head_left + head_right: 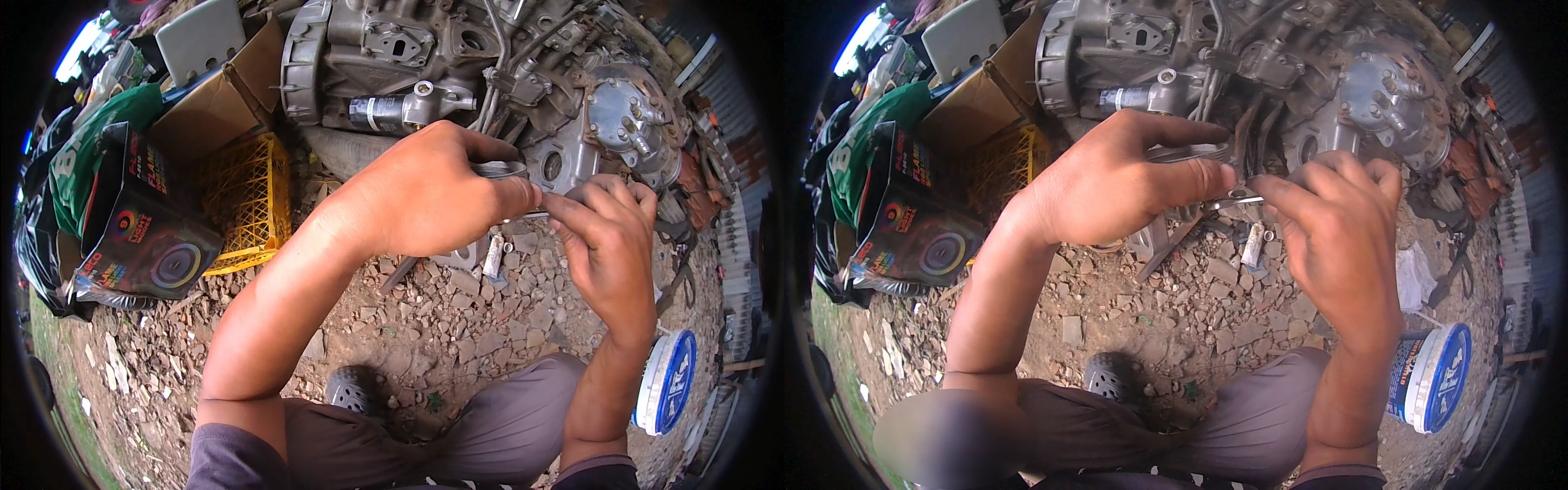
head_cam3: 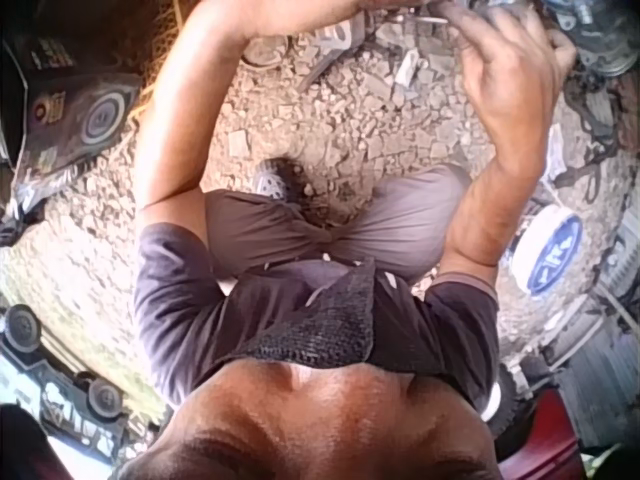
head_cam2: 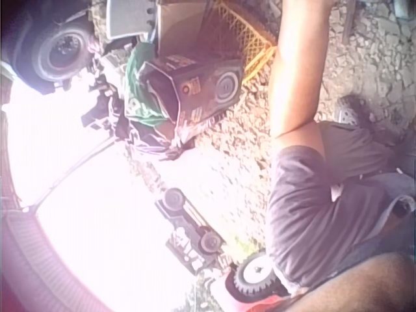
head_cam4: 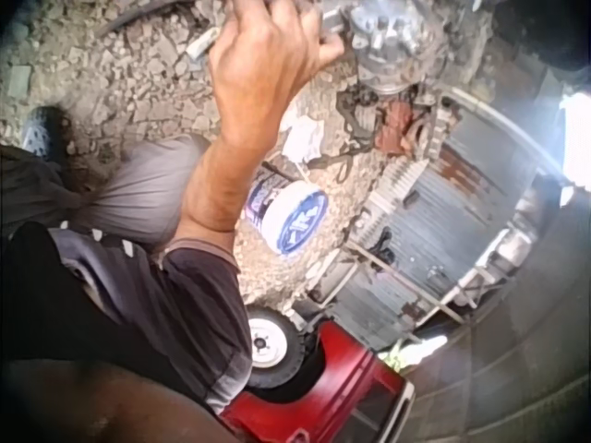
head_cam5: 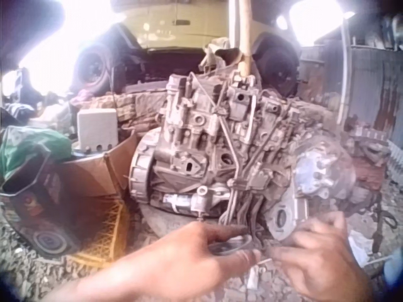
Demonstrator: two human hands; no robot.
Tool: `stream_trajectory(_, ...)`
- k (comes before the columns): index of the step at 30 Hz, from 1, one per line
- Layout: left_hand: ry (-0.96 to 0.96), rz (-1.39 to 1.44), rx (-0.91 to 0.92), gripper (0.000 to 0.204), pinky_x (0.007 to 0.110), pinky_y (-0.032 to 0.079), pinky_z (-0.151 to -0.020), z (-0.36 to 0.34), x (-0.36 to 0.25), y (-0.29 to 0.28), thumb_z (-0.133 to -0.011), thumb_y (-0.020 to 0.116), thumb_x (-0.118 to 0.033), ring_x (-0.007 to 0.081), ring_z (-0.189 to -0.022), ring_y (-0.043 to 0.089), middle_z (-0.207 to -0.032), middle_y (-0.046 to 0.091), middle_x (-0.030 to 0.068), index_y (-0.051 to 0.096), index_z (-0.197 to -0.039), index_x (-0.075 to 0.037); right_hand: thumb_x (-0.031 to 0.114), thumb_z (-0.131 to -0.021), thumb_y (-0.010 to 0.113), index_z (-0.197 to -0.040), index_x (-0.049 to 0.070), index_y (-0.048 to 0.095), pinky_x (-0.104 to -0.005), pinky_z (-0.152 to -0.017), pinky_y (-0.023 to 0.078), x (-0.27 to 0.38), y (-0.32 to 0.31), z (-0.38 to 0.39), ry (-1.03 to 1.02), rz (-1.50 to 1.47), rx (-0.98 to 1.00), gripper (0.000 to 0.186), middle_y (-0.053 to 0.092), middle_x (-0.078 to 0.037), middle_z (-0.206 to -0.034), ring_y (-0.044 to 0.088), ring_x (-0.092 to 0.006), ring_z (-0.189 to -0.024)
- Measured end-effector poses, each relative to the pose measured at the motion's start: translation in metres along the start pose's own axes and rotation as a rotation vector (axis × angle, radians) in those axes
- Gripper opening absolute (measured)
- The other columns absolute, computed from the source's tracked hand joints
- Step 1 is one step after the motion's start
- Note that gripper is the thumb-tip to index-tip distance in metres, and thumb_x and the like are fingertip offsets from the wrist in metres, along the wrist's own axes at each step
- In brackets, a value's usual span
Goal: The person scrubs a metal engine component with a wire brush, then uses a wrench to tighten a bolt on the part. They continue to manipulate the part and the wrench, adjusting the bolt and inspecting the component.
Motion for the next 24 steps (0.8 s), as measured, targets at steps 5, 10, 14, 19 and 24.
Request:
stream_trajectory(5, 0.051, 0.156, -0.025, 0.059, 0.03, 0.05, -0.091, -0.003, 0.001, -0.003, -0.091, 0.071, -0.034, 0.0172, -0.102, 0.067, -0.105, 0.074, 0.0156, 0.061, -0.132, 0.007, 0.009, -0.077, 0.075, -0.096, 0.012, 0.078, -0.039, -0.085, 0.034, -0.015, 0.006, 0.002, 0.011, -0.046, -0.06, 0.019, 0.063, -0.002, -0.078, 0.059, -0.022, -0.088)
stream_trajectory(10, 0.159, 0.444, 0.027, 0.058, 0.028, 0.048, -0.096, -0.006, 0.003, -0.009, -0.09, 0.069, -0.033, 0.0166, -0.107, 0.066, -0.114, 0.072, 0.0166, 0.061, -0.129, 0.009, 0.012, -0.085, 0.074, -0.101, 0.006, 0.077, -0.0357, -0.085, 0.041, -0.045, 0.028, 0.003, 0.132, -0.57, -0.059, 0.018, 0.066, -0.004, -0.082, 0.058, -0.0216, -0.088)
stream_trajectory(14, 0.22, 0.551, 0.026, 0.056, 0.027, 0.043, -0.103, -0.008, 0.001, -0.017, -0.092, 0.068, -0.035, 0.0164, -0.115, 0.062, -0.123, 0.07, 0.0148, 0.063, -0.13, 0.007, 0.012, -0.087, 0.073, -0.102, 0.001, 0.076, -0.0345, -0.084, 0.045, -0.055, 0.042, 0.006, 0.21, -0.759, -0.122, 0.018, 0.067, -0.007, -0.084, 0.058, -0.0227, -0.089)
stream_trajectory(19, 0.168, 0.511, 0.027, 0.05, 0.026, 0.052, -0.091, -0.01, 0.007, -0.019, -0.096, 0.066, -0.029, 0.0153, -0.101, 0.068, -0.114, 0.072, 0.0129, 0.061, -0.132, 0.005, 0.008, -0.087, 0.072, -0.104, 0.0, 0.075, -0.0357, -0.083, 0.045, -0.045, 0.039, 0.0, 0.071, -0.609, -0.094, 0.019, 0.066, -0.008, -0.082, 0.059, -0.0245, -0.088)
stream_trajectory(24, 0.127, 0.609, 0.069, 0.048, 0.027, 0.054, -0.089, -0.014, 0.019, -0.018, -0.097, 0.065, -0.029, 0.0168, -0.1, 0.069, -0.113, 0.072, 0.013, 0.061, -0.131, 0.005, 0.006, -0.088, 0.069, -0.105, -0.002, 0.073, -0.0364, -0.083, 0.045, -0.035, 0.035, 0.0, 0.075, -0.547, -0.013, 0.019, 0.065, -0.01, -0.084, 0.059, -0.0262, -0.086)
Point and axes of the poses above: each hand's wrist, its own z-axis away from the middle knuckle, its own y-axis out of the palm, x = y × z, the point moved 7 cm from there along -z, towards the middle knuckle
